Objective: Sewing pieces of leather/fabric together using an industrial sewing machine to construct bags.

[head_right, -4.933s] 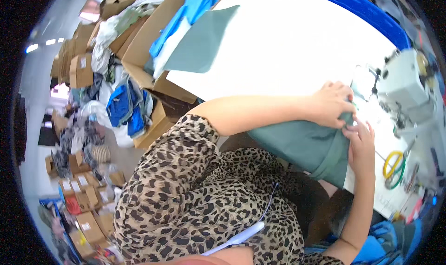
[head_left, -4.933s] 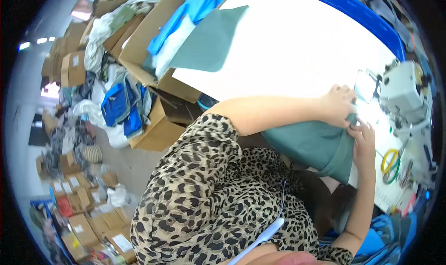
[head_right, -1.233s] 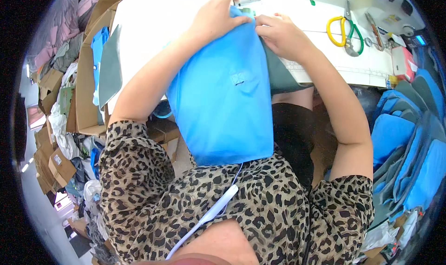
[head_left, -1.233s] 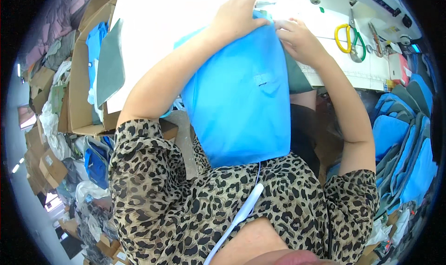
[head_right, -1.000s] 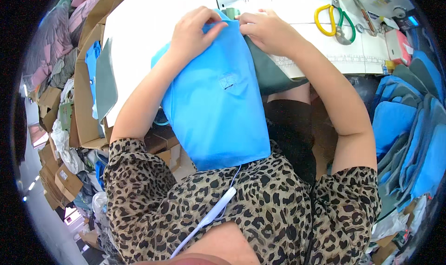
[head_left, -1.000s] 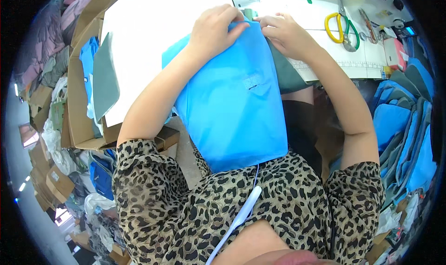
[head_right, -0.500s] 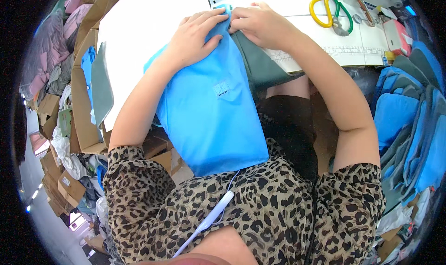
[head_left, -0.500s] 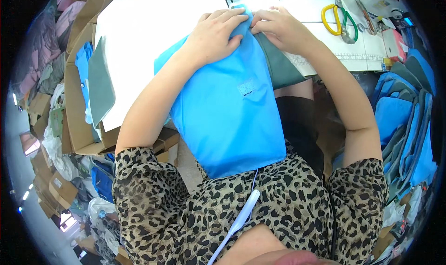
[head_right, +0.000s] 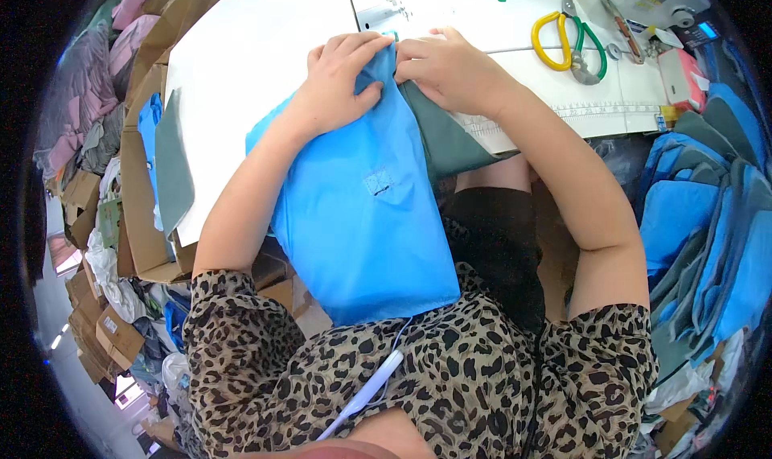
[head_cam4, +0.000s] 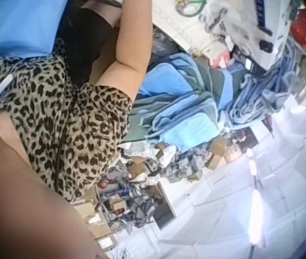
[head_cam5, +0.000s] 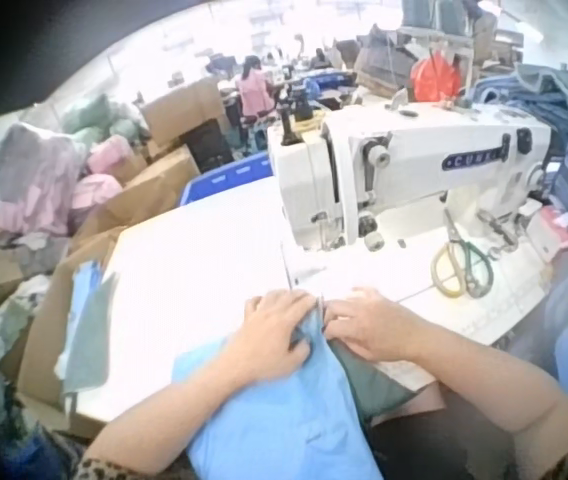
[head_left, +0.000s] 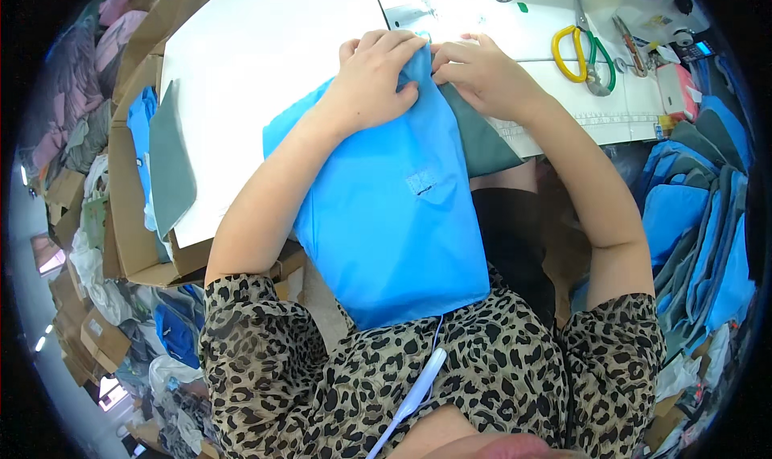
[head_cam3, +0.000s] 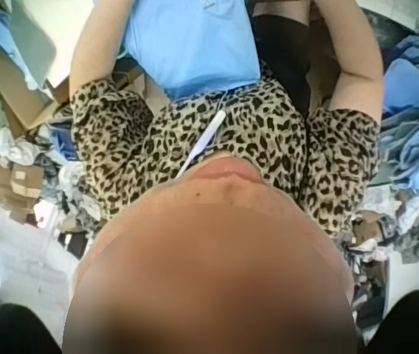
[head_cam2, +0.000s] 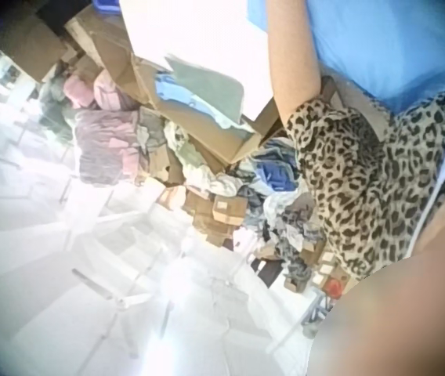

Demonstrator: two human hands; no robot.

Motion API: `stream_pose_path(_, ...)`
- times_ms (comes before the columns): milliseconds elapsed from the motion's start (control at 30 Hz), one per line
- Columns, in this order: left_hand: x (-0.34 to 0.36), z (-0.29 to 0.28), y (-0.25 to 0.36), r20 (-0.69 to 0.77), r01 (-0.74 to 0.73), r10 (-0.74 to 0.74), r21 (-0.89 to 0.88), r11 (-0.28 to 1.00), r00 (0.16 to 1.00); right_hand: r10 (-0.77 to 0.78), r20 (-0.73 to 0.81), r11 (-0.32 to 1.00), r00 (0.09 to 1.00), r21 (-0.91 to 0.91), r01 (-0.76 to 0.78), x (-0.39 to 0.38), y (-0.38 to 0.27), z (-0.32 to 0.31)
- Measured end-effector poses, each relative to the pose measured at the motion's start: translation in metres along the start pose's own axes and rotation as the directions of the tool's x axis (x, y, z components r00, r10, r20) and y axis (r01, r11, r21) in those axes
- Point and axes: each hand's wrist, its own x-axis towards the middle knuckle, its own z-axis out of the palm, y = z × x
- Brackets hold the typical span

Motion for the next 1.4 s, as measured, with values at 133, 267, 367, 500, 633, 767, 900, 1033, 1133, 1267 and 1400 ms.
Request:
stream_pose_path(133,0.004,-0.002,-0.001,0.057,0.029,-0.028,-0.019,0.999,0.998,-0.012,-0.009,1.000,1.000,-0.006,0.012,0.003,0.001,-0.001)
stream_pose_path(267,0.006,-0.004,0.004,0.080,0.044,-0.043,-0.017,0.999,0.996,-0.034,-0.033,0.999,0.999,-0.025,0.033,0.004,0.001,-0.001)
stream_pose_path(367,0.006,-0.003,0.007,0.092,0.067,-0.068,0.008,0.998,0.993,-0.042,-0.029,0.999,0.999,-0.019,0.041,0.003,0.001,-0.001)
stream_pose_path(500,0.005,0.001,0.008,0.071,0.081,-0.082,0.018,0.997,0.994,-0.038,-0.030,0.999,0.999,-0.008,0.037,0.003,-0.001,-0.003)
stream_pose_path(633,0.005,0.001,0.008,0.066,0.080,-0.080,0.007,0.997,0.995,-0.045,-0.038,0.999,0.998,-0.026,0.044,0.002,-0.001,-0.002)
stream_pose_path(767,0.006,-0.001,0.009,0.061,0.082,-0.083,0.016,0.996,0.995,-0.043,-0.016,0.998,0.999,-0.041,0.042,0.004,-0.001,-0.003)
stream_pose_path(900,0.011,0.002,0.012,0.051,0.092,-0.091,-0.013,0.996,0.995,-0.004,-0.036,0.998,0.999,-0.058,0.001,0.002,0.000,-0.004)
stream_pose_path(1033,0.017,0.000,0.016,0.075,0.115,-0.111,-0.047,0.992,0.991,0.045,-0.007,0.998,0.999,-0.042,-0.045,0.000,0.001,-0.008)
stream_pose_path(1133,0.012,-0.003,0.016,0.108,0.128,-0.122,-0.052,0.990,0.987,0.021,-0.043,1.000,0.999,0.008,-0.021,0.001,-0.003,-0.006)
stream_pose_path(1267,0.012,0.001,0.014,0.050,0.115,-0.112,-0.051,0.992,0.992,0.028,-0.049,1.000,0.998,0.003,-0.028,0.002,-0.004,-0.008)
stream_pose_path(1400,0.012,0.001,0.016,0.017,0.084,-0.084,-0.053,0.995,0.996,0.036,-0.069,0.999,0.997,0.000,-0.036,0.000,-0.005,-0.009)
